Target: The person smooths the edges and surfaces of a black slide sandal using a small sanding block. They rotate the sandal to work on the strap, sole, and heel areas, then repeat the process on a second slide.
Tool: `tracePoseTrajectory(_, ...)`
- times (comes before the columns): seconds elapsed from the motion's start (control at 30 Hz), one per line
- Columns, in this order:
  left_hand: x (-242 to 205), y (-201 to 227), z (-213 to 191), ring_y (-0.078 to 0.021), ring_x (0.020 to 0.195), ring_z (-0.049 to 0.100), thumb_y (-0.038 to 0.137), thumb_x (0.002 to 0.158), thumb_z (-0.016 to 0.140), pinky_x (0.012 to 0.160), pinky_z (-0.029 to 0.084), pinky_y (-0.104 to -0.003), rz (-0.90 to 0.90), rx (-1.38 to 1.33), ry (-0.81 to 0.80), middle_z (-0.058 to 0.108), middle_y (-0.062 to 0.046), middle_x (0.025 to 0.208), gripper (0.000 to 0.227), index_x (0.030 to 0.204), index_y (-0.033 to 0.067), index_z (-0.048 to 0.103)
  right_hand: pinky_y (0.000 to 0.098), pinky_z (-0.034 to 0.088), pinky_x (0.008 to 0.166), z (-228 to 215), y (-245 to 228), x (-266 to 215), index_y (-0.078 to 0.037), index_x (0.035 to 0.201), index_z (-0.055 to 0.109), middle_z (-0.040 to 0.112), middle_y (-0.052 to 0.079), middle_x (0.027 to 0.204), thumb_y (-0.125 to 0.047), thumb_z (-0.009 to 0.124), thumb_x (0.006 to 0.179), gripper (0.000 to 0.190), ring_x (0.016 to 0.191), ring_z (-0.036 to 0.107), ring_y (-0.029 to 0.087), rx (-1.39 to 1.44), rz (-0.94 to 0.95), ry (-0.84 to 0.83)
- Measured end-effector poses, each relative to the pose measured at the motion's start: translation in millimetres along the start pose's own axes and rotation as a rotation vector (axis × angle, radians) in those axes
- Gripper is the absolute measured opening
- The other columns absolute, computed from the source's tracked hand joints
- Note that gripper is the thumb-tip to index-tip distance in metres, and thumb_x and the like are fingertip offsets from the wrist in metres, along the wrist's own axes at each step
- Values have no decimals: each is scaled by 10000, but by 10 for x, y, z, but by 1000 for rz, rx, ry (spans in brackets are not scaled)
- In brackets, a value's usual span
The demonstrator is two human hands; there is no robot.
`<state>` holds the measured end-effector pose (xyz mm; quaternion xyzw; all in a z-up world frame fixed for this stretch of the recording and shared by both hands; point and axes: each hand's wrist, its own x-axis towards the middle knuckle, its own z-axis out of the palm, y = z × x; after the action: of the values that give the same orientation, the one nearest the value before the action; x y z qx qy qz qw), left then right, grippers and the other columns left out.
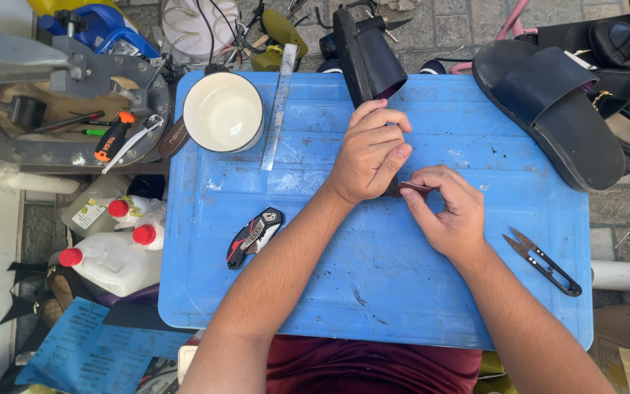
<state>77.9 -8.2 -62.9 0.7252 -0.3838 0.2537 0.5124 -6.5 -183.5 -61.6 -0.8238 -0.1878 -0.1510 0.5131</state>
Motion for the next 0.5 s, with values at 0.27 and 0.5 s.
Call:
tracePoseTrajectory(0.27, 7, -6, 13, -233, 973, 651, 156, 998, 588, 1134, 402, -484, -5, -9, 21, 651, -61, 808, 273, 769, 22, 651, 257, 562, 729, 58, 63, -63, 8, 973, 650, 699, 87, 956, 47, 751, 894, 134, 824, 684, 140, 27, 41, -42)
tracePoseTrajectory(0.5, -4, -13, 5, -243, 971, 645, 160, 1012, 561, 1129, 403, -477, 10, -11, 2, 647, -79, 827, 299, 754, 23, 626, 261, 576, 766, 75, 114, -56, 26, 1025, 644, 695, 97, 1005, 56, 715, 915, 135, 875, 700, 139, 95, 91, -46)
